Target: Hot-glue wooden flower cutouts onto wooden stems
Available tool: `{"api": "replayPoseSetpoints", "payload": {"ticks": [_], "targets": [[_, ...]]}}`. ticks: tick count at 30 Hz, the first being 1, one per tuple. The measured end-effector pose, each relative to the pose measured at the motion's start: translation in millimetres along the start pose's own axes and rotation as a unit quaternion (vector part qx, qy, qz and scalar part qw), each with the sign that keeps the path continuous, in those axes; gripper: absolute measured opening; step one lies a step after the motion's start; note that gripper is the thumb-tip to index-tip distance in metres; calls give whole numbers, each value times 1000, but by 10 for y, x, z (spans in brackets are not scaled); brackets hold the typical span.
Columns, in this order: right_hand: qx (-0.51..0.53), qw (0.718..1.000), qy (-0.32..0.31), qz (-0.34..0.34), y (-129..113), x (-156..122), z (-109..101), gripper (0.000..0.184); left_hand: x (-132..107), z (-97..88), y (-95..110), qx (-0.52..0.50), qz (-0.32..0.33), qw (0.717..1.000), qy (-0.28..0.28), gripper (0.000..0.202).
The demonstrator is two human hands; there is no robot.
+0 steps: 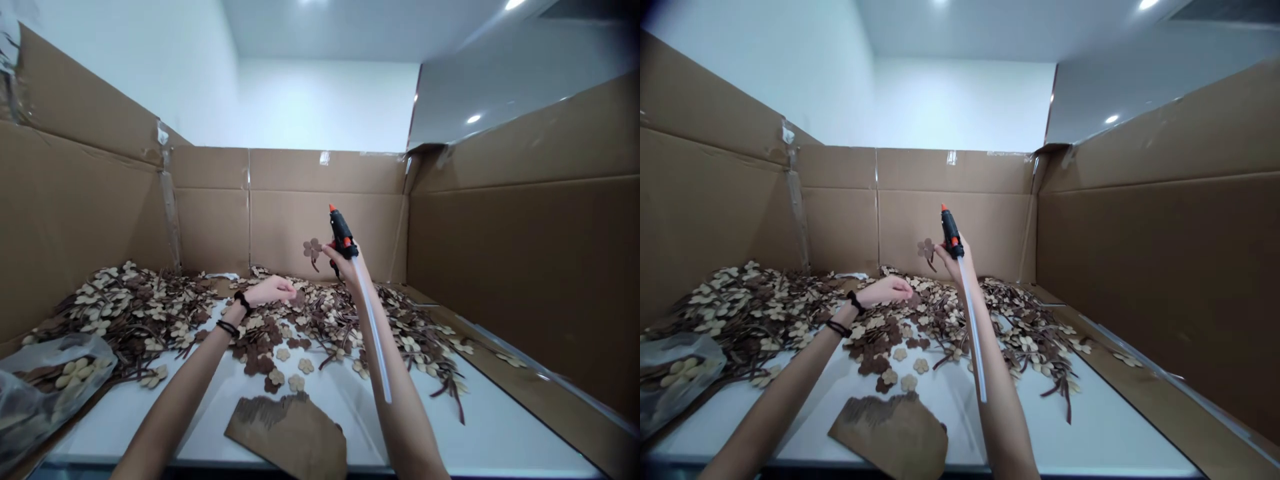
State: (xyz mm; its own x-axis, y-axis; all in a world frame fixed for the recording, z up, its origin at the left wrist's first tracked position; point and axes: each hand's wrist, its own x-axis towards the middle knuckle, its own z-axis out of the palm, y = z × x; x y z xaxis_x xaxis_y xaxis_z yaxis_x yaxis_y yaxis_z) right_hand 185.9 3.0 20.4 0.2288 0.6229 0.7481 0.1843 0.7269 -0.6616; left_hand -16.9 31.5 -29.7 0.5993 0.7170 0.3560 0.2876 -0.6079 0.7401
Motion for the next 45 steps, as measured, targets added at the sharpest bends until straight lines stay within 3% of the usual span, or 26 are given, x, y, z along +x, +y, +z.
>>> {"api": "replayPoseSetpoints", "payload": {"ticks": [2,3,6,8,12,16,22,40,45], "targets": [[4,1000,6,-2,16,11,4,34,-92,-131,233,-27,4,996,-83,27],[3,1000,1,3,14,9,7,34,-141,-171,352,-41,10,995,-92,28],[0,1000,-26,9,-17,-20,17,30,-244,-197,623,-55,38,998,9,27],[-13,998,-59,2,-45,-43,22,27,-252,-172,693,-59,47,993,88,27],[-47,991,-123,-10,-103,-74,42,23,-187,-128,653,-75,37,981,173,28],[-52,988,-147,-19,-160,-91,70,21,-150,-106,622,-80,30,969,233,26],[-52,982,-182,-28,-157,-91,98,19,-148,-73,633,-115,-18,971,207,33],[-43,982,-186,-8,-179,-132,113,23,-78,-72,498,-37,13,967,251,21],[-31,970,-242,1,-244,-161,114,31,-86,-58,538,-60,1,966,250,20]]}}
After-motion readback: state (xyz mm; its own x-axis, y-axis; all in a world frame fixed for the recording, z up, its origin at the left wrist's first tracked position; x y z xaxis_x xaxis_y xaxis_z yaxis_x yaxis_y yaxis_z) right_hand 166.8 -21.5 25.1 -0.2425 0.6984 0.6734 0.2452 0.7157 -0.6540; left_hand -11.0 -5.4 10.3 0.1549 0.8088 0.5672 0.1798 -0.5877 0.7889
